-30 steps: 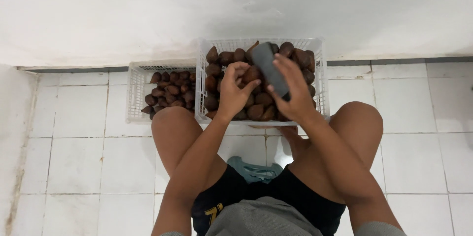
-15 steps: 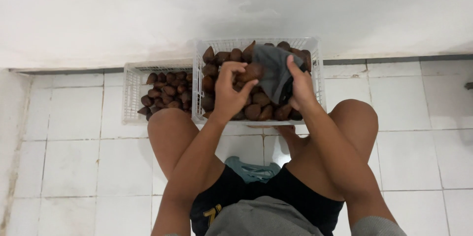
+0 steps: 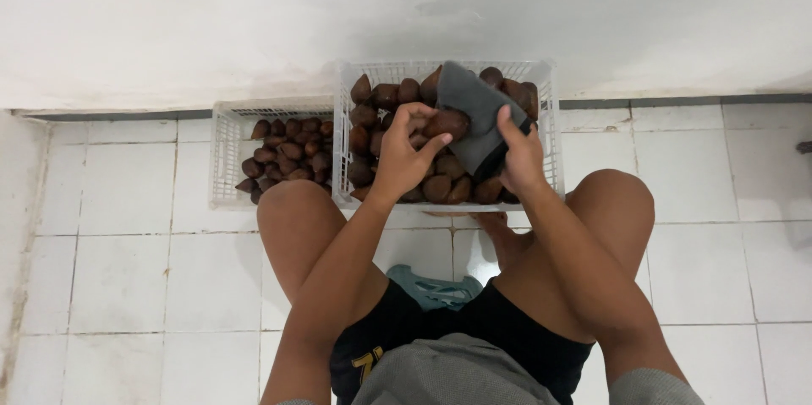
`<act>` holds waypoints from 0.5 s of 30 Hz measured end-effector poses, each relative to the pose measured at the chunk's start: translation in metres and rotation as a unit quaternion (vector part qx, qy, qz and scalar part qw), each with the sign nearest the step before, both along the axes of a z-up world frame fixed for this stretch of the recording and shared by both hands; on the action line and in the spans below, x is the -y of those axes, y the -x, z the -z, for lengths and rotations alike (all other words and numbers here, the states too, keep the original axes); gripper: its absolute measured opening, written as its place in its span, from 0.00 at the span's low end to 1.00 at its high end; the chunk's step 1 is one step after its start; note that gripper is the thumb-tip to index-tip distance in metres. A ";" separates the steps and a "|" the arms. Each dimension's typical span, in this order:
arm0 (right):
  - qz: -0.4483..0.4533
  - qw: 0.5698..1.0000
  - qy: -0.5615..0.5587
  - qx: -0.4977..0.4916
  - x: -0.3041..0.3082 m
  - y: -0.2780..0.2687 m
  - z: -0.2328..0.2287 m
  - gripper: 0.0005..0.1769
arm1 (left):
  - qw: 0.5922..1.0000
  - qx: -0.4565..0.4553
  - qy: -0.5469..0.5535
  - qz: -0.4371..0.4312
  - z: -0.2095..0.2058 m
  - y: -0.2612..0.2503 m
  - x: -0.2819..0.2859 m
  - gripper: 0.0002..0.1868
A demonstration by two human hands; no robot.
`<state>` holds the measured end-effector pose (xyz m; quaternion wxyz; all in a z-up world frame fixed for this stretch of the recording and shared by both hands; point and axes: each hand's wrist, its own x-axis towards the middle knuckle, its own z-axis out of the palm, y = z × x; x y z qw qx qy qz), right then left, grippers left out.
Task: Cleaning individual salak fruits by wiping them with a cloth.
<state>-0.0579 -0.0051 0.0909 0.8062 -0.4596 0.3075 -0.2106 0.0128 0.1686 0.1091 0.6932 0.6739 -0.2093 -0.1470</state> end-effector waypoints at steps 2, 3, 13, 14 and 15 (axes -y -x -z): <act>-0.094 0.990 0.085 0.055 -0.005 0.000 -0.020 0.25 | 1.000 -0.009 -0.015 -0.008 0.007 0.000 0.000 0.21; -0.184 0.962 0.167 0.109 -0.008 0.000 -0.030 0.25 | 0.999 -0.019 -0.030 -0.015 0.011 0.000 -0.001 0.23; -0.165 0.971 0.156 -0.069 -0.006 -0.010 -0.018 0.23 | 0.992 0.113 -0.051 -0.022 0.019 0.011 0.007 0.31; -0.159 0.977 0.063 -0.127 -0.001 -0.011 -0.021 0.32 | 0.970 0.224 -0.094 -0.019 0.019 0.009 0.008 0.28; -0.151 0.971 -0.030 -0.182 0.005 -0.012 -0.023 0.44 | 0.933 0.333 -0.134 -0.016 0.020 0.007 0.009 0.25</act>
